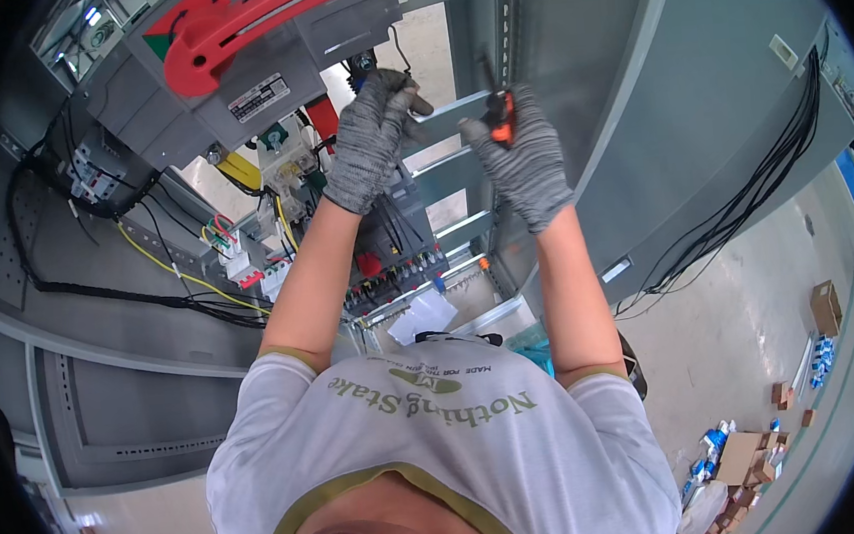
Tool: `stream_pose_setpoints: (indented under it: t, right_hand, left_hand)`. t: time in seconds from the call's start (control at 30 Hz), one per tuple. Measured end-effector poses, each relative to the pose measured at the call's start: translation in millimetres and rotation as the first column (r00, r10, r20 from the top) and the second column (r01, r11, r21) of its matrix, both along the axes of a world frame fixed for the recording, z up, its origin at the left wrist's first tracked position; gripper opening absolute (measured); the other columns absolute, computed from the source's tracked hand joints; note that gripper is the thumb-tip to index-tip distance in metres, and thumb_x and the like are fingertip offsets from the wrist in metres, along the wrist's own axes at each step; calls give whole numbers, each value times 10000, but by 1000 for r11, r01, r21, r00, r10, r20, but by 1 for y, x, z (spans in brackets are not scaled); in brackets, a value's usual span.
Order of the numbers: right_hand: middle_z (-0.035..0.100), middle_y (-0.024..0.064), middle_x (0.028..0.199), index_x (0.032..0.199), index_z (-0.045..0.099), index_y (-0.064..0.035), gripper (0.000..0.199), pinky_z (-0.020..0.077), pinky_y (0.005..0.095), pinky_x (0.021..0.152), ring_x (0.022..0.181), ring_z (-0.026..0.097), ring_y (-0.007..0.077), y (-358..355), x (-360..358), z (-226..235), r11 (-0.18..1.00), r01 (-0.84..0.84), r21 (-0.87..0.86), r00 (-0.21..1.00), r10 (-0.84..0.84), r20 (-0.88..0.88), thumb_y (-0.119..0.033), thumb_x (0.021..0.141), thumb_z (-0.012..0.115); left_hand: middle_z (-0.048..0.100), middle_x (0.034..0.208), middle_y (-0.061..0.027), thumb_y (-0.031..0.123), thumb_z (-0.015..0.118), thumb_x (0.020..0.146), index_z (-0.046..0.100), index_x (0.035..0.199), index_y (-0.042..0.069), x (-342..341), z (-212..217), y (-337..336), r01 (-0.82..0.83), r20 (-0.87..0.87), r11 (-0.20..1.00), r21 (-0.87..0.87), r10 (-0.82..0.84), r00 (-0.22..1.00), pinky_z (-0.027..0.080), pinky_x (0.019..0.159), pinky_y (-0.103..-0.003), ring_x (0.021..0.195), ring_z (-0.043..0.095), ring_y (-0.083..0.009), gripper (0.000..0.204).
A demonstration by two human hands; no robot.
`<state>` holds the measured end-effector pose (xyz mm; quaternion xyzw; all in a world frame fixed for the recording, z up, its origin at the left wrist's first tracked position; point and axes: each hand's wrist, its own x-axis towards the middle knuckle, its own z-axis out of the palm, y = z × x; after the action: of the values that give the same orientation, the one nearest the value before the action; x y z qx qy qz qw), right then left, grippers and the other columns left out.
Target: The person works inside an open electrical cabinet, routing and securing wires with yellow cable ties and stripping wire ends with pliers. They repeatedly reach into the cabinet to adjust connections and organize the wiring.
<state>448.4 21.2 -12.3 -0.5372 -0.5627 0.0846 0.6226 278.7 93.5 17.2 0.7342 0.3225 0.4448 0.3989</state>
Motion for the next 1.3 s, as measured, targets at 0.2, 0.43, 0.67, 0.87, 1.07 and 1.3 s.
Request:
stream_pose_setpoints:
  t: [0.2, 0.43, 0.67, 0.87, 1.07, 1.3]
  right_hand:
    - [621, 228, 884, 995, 536, -3, 334, 496, 458, 753, 864, 602, 414, 3, -10, 10, 959, 247, -138, 896, -172, 410, -97, 694, 648]
    - [625, 210, 874, 955, 550, -16, 303, 491, 458, 779, 873, 611, 384, 15, -19, 13, 955, 206, -215, 866, -76, 494, -107, 691, 666]
    - [617, 199, 820, 904, 534, -17, 285, 490, 455, 743, 812, 614, 378, 19, -27, 18, 970, 198, -139, 847, -98, 523, -112, 679, 681]
    - [611, 199, 805, 904, 530, -13, 297, 491, 448, 736, 804, 612, 379, 17, -29, 22, 973, 192, -126, 843, -98, 529, -116, 674, 688]
    - [613, 197, 800, 918, 525, -8, 316, 496, 444, 733, 801, 615, 378, 19, -27, 20, 975, 186, -122, 834, -92, 544, -127, 676, 690]
    - [625, 203, 817, 982, 522, -9, 343, 509, 441, 709, 803, 631, 382, 18, -25, 15, 976, 138, -171, 867, -35, 498, -136, 701, 671]
  left_hand:
    - [657, 897, -158, 201, 486, 940, 589, 1038, 30, -4, -13, 15, -113, -130, 844, 524, 210, 969, 511, 727, -402, 777, 638, -331, 222]
    - [637, 953, -117, 172, 512, 957, 584, 1112, -16, -4, -13, 2, -119, -61, 980, 159, 130, 990, 479, 778, -317, 843, 596, -173, 254]
    - [633, 1027, -50, 167, 529, 968, 590, 1171, 1, -8, -30, 16, -41, 85, 969, 243, 21, 996, 448, 862, -257, 939, 558, -114, 268]
    - [636, 1027, -31, 163, 536, 964, 604, 1147, 15, -11, -32, 20, 7, 120, 985, 174, -29, 992, 435, 879, -253, 948, 554, -101, 245]
    - [638, 1048, -34, 159, 542, 961, 599, 1161, 13, -12, -33, 21, 1, 94, 979, 205, -21, 995, 428, 898, -257, 967, 556, -103, 254]
    - [625, 1061, -23, 149, 570, 952, 585, 1202, 18, -12, -32, 19, 43, 163, 992, 116, -61, 985, 441, 872, -230, 960, 552, -82, 283]
